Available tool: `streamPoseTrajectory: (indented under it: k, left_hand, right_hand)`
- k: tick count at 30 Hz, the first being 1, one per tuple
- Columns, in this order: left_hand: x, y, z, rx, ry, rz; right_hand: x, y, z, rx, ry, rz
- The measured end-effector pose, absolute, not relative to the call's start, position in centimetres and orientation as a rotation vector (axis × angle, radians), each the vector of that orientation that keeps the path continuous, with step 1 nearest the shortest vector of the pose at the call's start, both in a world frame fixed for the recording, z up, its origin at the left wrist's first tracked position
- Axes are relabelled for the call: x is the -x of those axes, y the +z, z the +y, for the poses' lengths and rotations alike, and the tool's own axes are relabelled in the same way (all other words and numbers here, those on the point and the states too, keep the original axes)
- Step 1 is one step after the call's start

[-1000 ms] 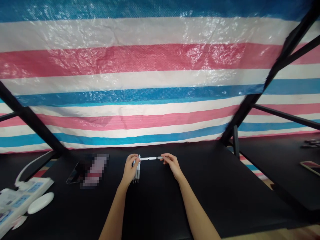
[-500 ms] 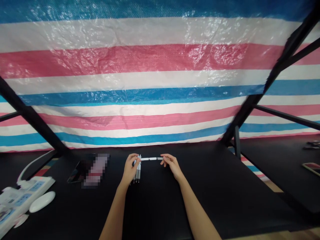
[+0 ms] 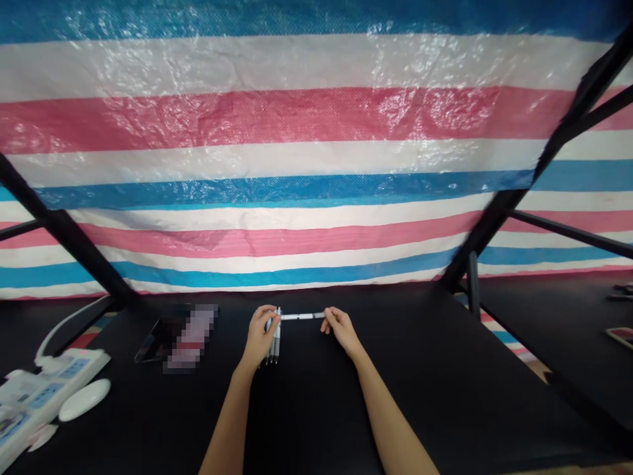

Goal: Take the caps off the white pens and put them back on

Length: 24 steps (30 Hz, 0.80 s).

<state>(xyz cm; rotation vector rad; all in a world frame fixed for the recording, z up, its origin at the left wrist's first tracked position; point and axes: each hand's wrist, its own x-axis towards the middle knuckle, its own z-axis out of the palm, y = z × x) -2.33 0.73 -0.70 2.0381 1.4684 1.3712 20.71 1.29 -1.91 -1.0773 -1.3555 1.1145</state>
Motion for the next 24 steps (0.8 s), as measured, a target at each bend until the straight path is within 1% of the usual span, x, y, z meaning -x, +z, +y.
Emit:
streamPoseTrajectory:
  k: [8, 17, 20, 24]
  left_hand:
    - [2.22, -0.61, 0.79, -1.978, 1.431, 1.455]
    - [2.13, -0.82, 0.97, -1.936, 1.460, 1.471]
    - [2.16, -0.82, 0.96, -1.932, 1.470, 1.473]
    - [2.26, -0.76, 0.94, -1.920, 1.477, 1.472]
  right_hand:
    - [-20.55, -1.68, 1.05, 1.148, 1.121, -1.372]
    - [-20.73, -1.25, 0.69, 0.980, 1.233, -1.257]
    - [-20.81, -1.31, 0.72, 1.005, 1.206, -1.279]
    - [-20.84, -1.27, 0.67, 1.102, 1.083, -1.389]
